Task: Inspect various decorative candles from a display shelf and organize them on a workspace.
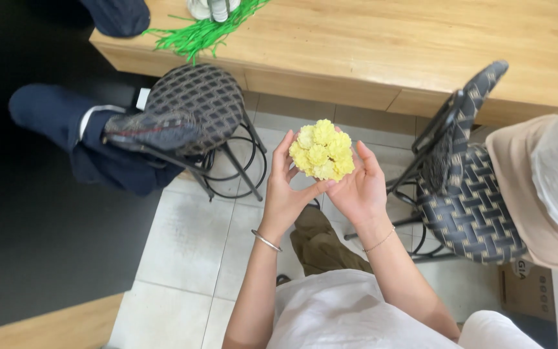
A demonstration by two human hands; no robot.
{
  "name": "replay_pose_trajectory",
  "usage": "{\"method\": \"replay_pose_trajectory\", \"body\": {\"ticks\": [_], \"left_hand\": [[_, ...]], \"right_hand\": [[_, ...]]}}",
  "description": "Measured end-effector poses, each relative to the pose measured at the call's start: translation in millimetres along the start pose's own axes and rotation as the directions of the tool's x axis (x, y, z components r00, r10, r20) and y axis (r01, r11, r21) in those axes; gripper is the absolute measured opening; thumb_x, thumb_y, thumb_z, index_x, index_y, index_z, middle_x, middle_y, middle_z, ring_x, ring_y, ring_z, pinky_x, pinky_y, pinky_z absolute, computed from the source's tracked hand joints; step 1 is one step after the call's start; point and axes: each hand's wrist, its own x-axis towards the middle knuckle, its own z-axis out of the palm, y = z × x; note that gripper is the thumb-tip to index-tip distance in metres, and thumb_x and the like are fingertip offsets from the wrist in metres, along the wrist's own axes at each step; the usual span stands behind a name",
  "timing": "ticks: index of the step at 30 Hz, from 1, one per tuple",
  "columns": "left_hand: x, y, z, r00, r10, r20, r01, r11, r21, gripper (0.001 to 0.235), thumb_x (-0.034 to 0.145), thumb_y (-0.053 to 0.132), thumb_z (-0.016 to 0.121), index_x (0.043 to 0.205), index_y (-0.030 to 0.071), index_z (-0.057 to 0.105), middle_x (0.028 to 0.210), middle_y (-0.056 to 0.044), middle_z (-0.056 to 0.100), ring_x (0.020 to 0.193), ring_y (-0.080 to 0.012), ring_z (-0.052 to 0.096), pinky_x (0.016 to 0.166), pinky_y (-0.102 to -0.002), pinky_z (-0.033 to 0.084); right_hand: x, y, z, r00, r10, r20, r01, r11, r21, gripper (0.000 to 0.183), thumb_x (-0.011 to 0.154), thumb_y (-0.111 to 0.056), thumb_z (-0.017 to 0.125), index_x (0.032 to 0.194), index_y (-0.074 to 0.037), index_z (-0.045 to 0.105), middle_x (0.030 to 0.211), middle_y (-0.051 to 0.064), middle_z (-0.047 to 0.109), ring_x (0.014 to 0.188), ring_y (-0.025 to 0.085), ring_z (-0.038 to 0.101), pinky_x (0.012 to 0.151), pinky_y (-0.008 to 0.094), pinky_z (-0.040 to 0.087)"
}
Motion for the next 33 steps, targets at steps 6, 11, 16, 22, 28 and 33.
{"method": "replay_pose_trajectory", "body": {"ticks": [6, 11, 16, 22, 28, 33], "left_hand": [[119, -41, -4, 0.997, -0.072, 0.006, 0.072, 0.996, -0.054, 0.104, 0.08, 0.016, 0.089, 0.162, 0.003, 0.025, 0.158, -0.016, 0.046, 0.146, -0.0261, 0.05, 0.119, -0.042, 0.046], [223, -72, 5, 0.994, -0.112, -0.002, 0.111, 0.991, -0.069, 0.104, 0.077, 0.012, 0.088, 0.158, 0.004, 0.024, 0.157, -0.015, 0.043, 0.143, -0.0253, 0.048, 0.114, -0.041, 0.045], [301, -121, 17, 0.982, -0.186, -0.029, 0.167, 0.932, -0.32, 0.08, 0.091, 0.01, 0.076, 0.155, 0.001, 0.029, 0.154, -0.015, 0.046, 0.144, -0.0225, 0.047, 0.112, -0.039, 0.048], [369, -160, 15, 0.973, -0.224, -0.058, 0.185, 0.905, -0.384, 0.064, 0.096, 0.008, 0.073, 0.148, -0.008, 0.039, 0.145, -0.018, 0.056, 0.136, -0.0237, 0.056, 0.115, -0.036, 0.047], [440, -185, -1, 0.961, -0.271, 0.046, 0.27, 0.9, -0.343, 0.082, 0.085, 0.007, 0.083, 0.149, -0.002, 0.033, 0.148, -0.016, 0.05, 0.139, -0.0227, 0.052, 0.115, -0.038, 0.048], [512, -231, -23, 0.969, -0.211, 0.13, 0.238, 0.937, -0.255, 0.111, 0.074, 0.003, 0.089, 0.156, 0.007, 0.014, 0.154, -0.013, 0.039, 0.142, -0.0237, 0.046, 0.114, -0.04, 0.046]], "right_hand": [[127, -45, 8, 0.998, -0.002, 0.064, 0.006, 0.998, -0.059, 0.051, 0.109, -0.034, 0.04, 0.151, -0.008, 0.049, 0.153, 0.011, 0.055, 0.142, 0.027, 0.051, 0.113, 0.044, 0.042], [233, -90, 0, 0.99, 0.01, 0.138, 0.0, 0.998, -0.07, 0.049, 0.11, -0.035, 0.04, 0.15, -0.009, 0.05, 0.149, 0.011, 0.057, 0.136, 0.028, 0.054, 0.109, 0.045, 0.046], [305, -121, 0, 0.998, -0.043, 0.045, 0.048, 0.993, -0.111, 0.047, 0.111, -0.036, 0.04, 0.148, -0.008, 0.051, 0.147, 0.011, 0.059, 0.135, 0.027, 0.056, 0.112, 0.044, 0.046], [371, -143, -10, 0.997, -0.073, 0.005, 0.073, 0.981, -0.178, 0.045, 0.109, -0.037, 0.039, 0.139, -0.008, 0.054, 0.142, 0.011, 0.061, 0.131, 0.026, 0.057, 0.109, 0.045, 0.048], [447, -159, -18, 0.988, -0.138, -0.073, 0.128, 0.984, -0.126, 0.042, 0.112, -0.035, 0.041, 0.141, -0.007, 0.053, 0.143, 0.011, 0.06, 0.134, 0.026, 0.057, 0.114, 0.044, 0.046], [523, -165, -16, 0.976, -0.192, -0.1, 0.155, 0.943, -0.293, 0.041, 0.108, -0.038, 0.043, 0.134, -0.009, 0.055, 0.135, 0.009, 0.062, 0.127, 0.025, 0.059, 0.111, 0.045, 0.046]]}}
